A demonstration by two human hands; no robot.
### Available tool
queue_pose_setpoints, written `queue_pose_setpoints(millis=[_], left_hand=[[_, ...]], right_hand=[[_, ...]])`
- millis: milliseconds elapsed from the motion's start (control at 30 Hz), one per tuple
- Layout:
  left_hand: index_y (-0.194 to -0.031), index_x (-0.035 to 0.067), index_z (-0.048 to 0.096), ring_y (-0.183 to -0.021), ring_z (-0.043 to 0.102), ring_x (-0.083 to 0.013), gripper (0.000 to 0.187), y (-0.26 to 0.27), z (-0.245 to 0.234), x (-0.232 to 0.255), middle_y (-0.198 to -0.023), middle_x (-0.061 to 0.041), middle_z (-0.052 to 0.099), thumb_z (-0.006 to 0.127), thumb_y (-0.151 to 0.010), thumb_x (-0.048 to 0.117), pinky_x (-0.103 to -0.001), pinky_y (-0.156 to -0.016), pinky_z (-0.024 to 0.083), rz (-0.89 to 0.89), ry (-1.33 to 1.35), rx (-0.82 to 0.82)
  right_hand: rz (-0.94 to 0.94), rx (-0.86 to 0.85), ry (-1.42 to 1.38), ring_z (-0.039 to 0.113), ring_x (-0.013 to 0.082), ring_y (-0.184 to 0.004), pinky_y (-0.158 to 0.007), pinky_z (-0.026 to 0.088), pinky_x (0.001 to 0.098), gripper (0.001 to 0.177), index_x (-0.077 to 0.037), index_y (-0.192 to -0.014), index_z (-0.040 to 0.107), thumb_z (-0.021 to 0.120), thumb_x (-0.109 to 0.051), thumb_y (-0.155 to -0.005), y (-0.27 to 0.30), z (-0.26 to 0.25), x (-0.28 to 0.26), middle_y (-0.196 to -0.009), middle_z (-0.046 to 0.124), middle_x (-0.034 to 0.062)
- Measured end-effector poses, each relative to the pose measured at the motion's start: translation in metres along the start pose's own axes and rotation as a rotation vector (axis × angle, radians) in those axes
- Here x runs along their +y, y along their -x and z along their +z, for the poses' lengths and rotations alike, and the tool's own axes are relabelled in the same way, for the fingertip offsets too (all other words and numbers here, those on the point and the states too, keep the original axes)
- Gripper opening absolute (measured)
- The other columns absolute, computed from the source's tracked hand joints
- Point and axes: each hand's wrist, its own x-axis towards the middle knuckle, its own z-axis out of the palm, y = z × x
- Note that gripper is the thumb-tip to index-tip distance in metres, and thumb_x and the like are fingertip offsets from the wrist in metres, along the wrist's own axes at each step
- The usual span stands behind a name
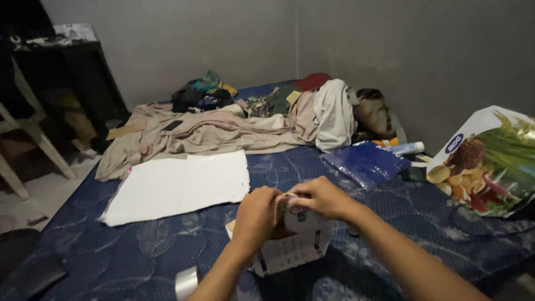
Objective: The person folds a printed calendar sheet, cuts and applies clear tape to seal the edges, and places the wrapped item on the bed. They then handle a white padded envelope and another calendar sheet, applying tape to the envelope's edge.
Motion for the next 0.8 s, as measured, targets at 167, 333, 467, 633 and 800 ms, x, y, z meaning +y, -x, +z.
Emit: queue_pose_setpoints(millis=[167,333,467,633,800], left_hand=[[-0.091,0.006,0.069,-0.089,0.065,-0.0343,0.008,-0.004,0.023,0.003,-0.087,-0.012,0.069,0.064,-0.091,0.012,-0.047,-0.078,0.046,-0.007,-0.007,0.059],[-0.095,0.008,0.068,-0.088,0.065,-0.0334,0.008,-0.014,0.028,0.000,-0.088,-0.011,0.069,0.063,-0.092,0.012,-0.046,-0.078,0.047,0.066,0.017,0.059],[-0.114,0.009,0.069,-0.088,0.062,-0.0351,0.026,-0.021,0.011,-0.012,-0.090,-0.014,0.065,0.065,-0.091,0.017,-0.045,-0.075,0.049,0.094,0.000,-0.130],[-0.098,0.012,0.071,-0.085,0.069,-0.0346,0.028,-0.021,0.003,-0.017,-0.089,-0.011,0.071,0.066,-0.094,0.039,-0.045,-0.072,0.054,-0.053,-0.043,-0.310],[-0.103,0.011,0.065,-0.081,0.071,-0.0377,0.049,-0.024,-0.006,-0.017,-0.082,-0.014,0.073,0.066,-0.089,0.057,-0.048,-0.070,0.054,-0.132,-0.222,-0.467]], right_hand=[[0.120,-0.039,0.077,0.068,0.0088,-0.073,-0.069,0.054,0.0295,0.024,-0.014,-0.103,0.081,0.076,-0.033,-0.089,0.010,-0.009,0.023,-0.083,0.082,0.0061],[0.219,0.040,0.145,0.063,0.0099,-0.067,-0.065,0.051,0.0303,0.024,-0.017,-0.102,0.082,0.071,-0.036,-0.091,0.015,-0.010,0.035,-0.077,0.076,0.0048],[0.217,-0.073,0.050,0.067,0.0076,-0.077,-0.071,0.052,0.0280,0.026,-0.015,-0.109,0.078,0.068,-0.034,-0.093,0.023,-0.022,0.044,-0.085,0.079,-0.0001],[0.369,-0.124,-0.043,0.067,0.0146,-0.090,-0.082,0.052,0.0332,0.035,-0.015,-0.124,0.074,0.062,-0.032,-0.096,0.030,-0.026,0.048,-0.100,0.080,0.0029],[0.274,-0.290,-0.135,0.069,0.0103,-0.108,-0.096,0.053,0.0305,0.040,-0.016,-0.134,0.065,0.059,-0.030,-0.097,0.024,-0.040,0.056,-0.118,0.077,-0.0006]])
